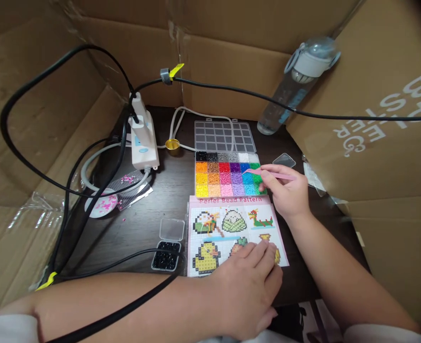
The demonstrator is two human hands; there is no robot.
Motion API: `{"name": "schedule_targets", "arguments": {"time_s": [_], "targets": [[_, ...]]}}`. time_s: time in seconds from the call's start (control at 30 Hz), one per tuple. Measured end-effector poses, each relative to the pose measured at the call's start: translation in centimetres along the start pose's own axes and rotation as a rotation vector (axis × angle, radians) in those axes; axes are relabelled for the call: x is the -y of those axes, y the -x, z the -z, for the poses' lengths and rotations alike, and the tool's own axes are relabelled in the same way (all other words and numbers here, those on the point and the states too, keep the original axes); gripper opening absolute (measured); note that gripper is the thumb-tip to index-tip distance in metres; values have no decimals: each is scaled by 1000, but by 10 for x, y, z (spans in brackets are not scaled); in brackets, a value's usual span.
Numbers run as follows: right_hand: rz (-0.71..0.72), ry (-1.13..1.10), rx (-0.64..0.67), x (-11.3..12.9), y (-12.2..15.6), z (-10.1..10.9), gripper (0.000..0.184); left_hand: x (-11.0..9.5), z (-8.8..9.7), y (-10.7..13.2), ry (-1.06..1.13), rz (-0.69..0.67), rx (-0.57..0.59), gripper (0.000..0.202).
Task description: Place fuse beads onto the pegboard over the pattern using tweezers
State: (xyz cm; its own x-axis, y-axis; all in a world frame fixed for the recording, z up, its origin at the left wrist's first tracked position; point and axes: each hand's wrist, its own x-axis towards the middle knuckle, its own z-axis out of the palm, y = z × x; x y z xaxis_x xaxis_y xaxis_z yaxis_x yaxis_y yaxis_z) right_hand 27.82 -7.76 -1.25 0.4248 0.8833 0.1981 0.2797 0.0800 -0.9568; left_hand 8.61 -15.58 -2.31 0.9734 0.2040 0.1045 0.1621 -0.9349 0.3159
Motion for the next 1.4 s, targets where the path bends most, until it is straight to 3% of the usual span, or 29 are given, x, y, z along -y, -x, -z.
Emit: {"name": "schedule_targets", "arguments": {"time_s": [0.17,0.63,0.8,0.9,1.0,1.17,1.3,1.4], "targets": [[-58,-106,-76,-14,-6,2,28,0,2,0,9,-7,17,58],[-67,-95,-77,-13,-6,-2,26,0,3,0,-5,-15,-1,59],[-95,-73,-73,-10,-5,-4,26,3,-11,1,-74,-26,-40,64],[-34,-21,-57,-8,-7,-7,24,6,-26,-1,-147,-44,-100,63],[19,26,-57,-7,-12,-10,22,6,-38,-2,-164,27,-154,55],[19,55,-91,5,-21,-22,22,4,-42,-2,-181,30,-217,41],[28,58,3,18,-21,-40,17,5,-43,-4,-201,37,-295,32],[71,92,10,14,-15,-53,13,5,-47,-6,-201,30,-304,32]]}}
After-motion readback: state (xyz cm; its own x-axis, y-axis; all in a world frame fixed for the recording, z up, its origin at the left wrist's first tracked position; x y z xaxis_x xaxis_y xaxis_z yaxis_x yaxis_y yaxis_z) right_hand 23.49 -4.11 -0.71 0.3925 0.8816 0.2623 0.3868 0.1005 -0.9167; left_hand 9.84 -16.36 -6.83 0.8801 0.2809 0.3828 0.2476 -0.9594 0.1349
